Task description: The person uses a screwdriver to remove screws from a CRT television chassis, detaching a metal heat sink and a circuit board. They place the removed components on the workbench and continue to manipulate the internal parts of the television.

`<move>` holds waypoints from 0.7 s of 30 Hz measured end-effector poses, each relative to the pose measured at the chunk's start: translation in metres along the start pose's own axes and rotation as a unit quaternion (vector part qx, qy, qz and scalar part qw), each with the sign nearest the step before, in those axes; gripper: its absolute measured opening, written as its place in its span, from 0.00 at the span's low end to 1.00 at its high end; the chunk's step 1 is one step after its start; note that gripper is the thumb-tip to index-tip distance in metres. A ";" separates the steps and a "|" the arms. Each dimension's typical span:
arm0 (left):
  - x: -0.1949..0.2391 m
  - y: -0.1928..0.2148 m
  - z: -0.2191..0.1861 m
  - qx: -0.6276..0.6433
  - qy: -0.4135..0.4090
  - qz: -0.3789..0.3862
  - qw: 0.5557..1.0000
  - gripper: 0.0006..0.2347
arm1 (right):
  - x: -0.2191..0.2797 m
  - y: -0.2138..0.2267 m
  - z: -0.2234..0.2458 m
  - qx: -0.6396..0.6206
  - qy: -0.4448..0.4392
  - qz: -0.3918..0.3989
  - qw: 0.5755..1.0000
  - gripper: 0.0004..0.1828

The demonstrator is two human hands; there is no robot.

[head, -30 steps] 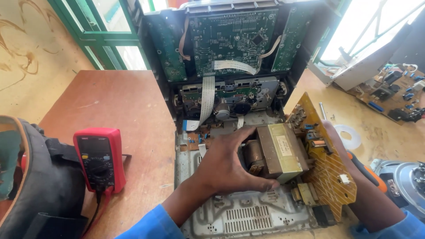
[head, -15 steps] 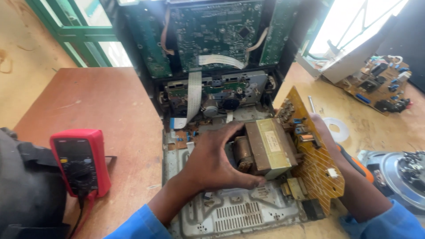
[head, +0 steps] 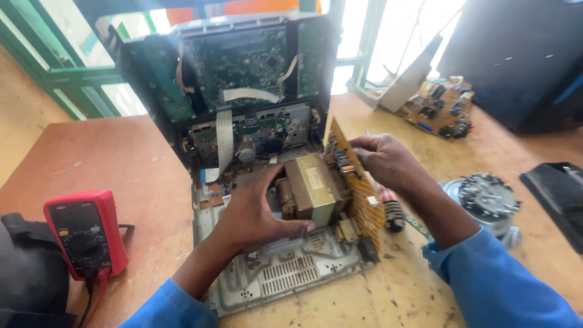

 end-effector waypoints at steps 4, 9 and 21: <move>0.013 0.017 -0.032 0.030 0.051 0.012 0.998 0.48 | 0.010 0.043 -0.008 0.143 0.060 -0.087 0.984 0.10; 0.032 0.032 -0.040 -0.028 0.061 -0.010 0.998 0.42 | 0.041 0.029 -0.031 0.354 -0.042 -0.101 0.929 0.19; 0.100 0.021 -0.029 -0.124 0.172 -0.032 0.977 0.19 | 0.034 0.022 -0.039 0.412 -0.012 -0.136 0.901 0.07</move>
Point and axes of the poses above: each hand's wrist, its own x-axis away from the middle knuckle, its own y-axis out of the back of the hand, z = x × y, the point moved 9 cm from there along -x, towards the middle knuckle, and after that the axes turned 5 degrees about -y, right-handed, at the moved point
